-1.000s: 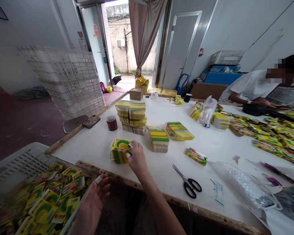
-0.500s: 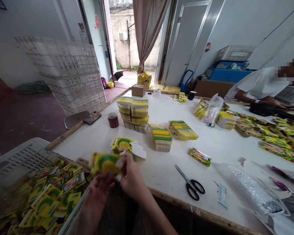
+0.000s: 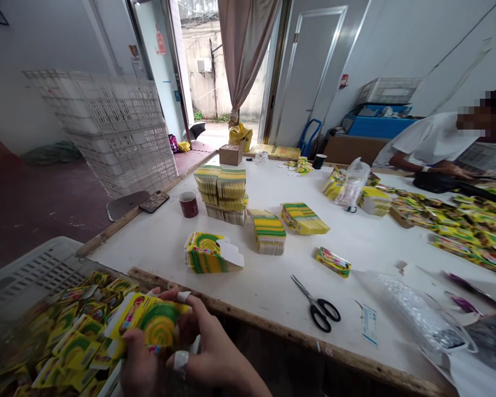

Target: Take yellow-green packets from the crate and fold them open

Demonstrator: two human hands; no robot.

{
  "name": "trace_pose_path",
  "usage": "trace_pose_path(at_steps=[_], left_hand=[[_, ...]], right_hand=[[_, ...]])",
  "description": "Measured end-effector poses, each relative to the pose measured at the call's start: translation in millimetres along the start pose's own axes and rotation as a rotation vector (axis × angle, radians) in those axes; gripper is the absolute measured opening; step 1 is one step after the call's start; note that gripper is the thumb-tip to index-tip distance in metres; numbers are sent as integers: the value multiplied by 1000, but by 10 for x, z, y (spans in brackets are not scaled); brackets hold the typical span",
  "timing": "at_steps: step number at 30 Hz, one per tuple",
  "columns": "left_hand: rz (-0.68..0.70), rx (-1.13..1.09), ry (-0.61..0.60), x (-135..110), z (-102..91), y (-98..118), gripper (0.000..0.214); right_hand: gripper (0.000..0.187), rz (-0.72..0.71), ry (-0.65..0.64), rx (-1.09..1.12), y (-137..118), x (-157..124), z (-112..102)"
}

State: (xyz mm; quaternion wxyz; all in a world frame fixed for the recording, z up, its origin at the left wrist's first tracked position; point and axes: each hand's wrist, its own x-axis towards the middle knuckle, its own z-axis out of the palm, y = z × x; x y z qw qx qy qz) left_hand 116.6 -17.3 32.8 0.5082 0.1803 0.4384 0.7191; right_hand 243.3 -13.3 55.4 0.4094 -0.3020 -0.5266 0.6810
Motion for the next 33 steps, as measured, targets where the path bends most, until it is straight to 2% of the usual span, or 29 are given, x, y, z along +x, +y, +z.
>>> trace_pose_path(at_steps=[4,8,11,13,16,18,20,24,26,29,31,32,33], left_hand=[[-45,-218,4,-27,150,98,52],[-14,-169,16,7,86,94,62],[-110,-177,12,7,60,48,78],[-140,-139,14,-1,73,24,72],[-87,-7,62,5,96,-5,50],[-86,64,78,36,91,-14,48],[-39,85,78,86,70,14,51],[271,64,115,129,73,289,38],[299,185,-28,37,171,525,34],[364,405,-190,-267,454,865,32],[444,415,-400,-511,638,992,34],[435,385,-466,-624,691,1011,33],[361,357,-439,-725,703,1002,33]], right_hand=[[70,70,-25,128,95,-3,167],[65,78,121,-25,191,39,214],[55,81,181,79,151,64,162],[47,64,172,149,100,70,135],[38,61,151,166,60,71,145],[35,60,174,183,66,73,157],[36,45,208,207,87,77,128],[42,-9,267,320,163,72,-108],[43,-21,288,382,227,60,-268],[43,6,343,446,341,35,-455],[43,24,399,464,407,16,-523],[43,27,418,463,432,8,-542],[43,28,429,459,451,2,-555]])
